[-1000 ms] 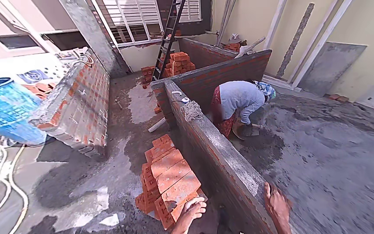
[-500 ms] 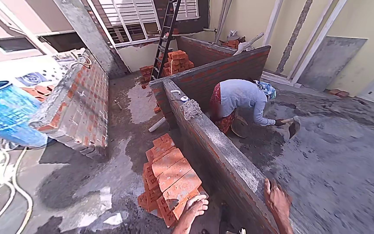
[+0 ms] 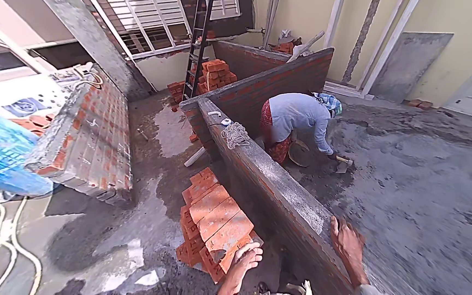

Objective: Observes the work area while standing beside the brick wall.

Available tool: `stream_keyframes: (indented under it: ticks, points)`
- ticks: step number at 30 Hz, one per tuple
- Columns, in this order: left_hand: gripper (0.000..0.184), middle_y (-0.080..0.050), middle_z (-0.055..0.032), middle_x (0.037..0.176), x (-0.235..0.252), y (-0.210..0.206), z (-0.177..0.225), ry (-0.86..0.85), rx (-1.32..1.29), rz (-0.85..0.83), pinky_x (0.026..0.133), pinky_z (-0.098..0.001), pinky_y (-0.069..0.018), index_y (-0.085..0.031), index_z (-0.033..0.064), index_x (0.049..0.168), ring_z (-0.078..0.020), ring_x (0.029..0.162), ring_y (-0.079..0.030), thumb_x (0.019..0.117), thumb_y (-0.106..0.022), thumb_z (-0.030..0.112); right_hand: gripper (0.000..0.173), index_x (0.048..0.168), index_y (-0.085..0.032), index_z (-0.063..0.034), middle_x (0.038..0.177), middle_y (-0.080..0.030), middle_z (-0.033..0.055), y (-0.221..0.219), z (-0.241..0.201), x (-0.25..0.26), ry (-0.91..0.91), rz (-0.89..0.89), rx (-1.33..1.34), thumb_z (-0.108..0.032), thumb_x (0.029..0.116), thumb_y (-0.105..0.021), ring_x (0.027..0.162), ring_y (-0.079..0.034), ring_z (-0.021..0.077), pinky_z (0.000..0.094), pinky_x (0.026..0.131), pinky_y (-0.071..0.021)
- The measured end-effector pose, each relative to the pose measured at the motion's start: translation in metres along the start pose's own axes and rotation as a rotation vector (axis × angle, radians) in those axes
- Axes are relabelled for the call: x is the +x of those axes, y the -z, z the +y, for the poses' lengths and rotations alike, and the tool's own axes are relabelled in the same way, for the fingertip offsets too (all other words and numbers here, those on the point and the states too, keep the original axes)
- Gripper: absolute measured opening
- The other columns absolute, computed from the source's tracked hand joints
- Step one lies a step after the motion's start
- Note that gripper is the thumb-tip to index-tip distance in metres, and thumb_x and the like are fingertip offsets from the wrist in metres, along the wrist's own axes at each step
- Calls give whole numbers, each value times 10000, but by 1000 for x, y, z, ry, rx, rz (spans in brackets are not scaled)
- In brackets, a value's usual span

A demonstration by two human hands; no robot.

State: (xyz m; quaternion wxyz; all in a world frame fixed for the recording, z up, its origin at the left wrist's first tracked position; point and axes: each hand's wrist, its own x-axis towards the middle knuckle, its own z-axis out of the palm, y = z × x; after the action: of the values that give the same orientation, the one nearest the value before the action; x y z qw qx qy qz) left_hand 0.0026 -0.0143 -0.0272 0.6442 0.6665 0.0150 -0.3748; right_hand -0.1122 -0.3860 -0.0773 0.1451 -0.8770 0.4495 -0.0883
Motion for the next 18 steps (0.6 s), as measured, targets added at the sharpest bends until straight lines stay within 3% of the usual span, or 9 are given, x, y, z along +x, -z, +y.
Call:
stream_keyframes:
  ticks: [18]
  points:
    - [342,-710,-188,1201,1,-1,-1,7,-4,-8,921,-452,-590,-623,-5,1315,-305,1051,-714,1051,-506,179,721,1157,-716,-122,1113,-730,161,0,0,0,-8,0,12,-617,1037,-206,1110,-668,379,626,956,-468]
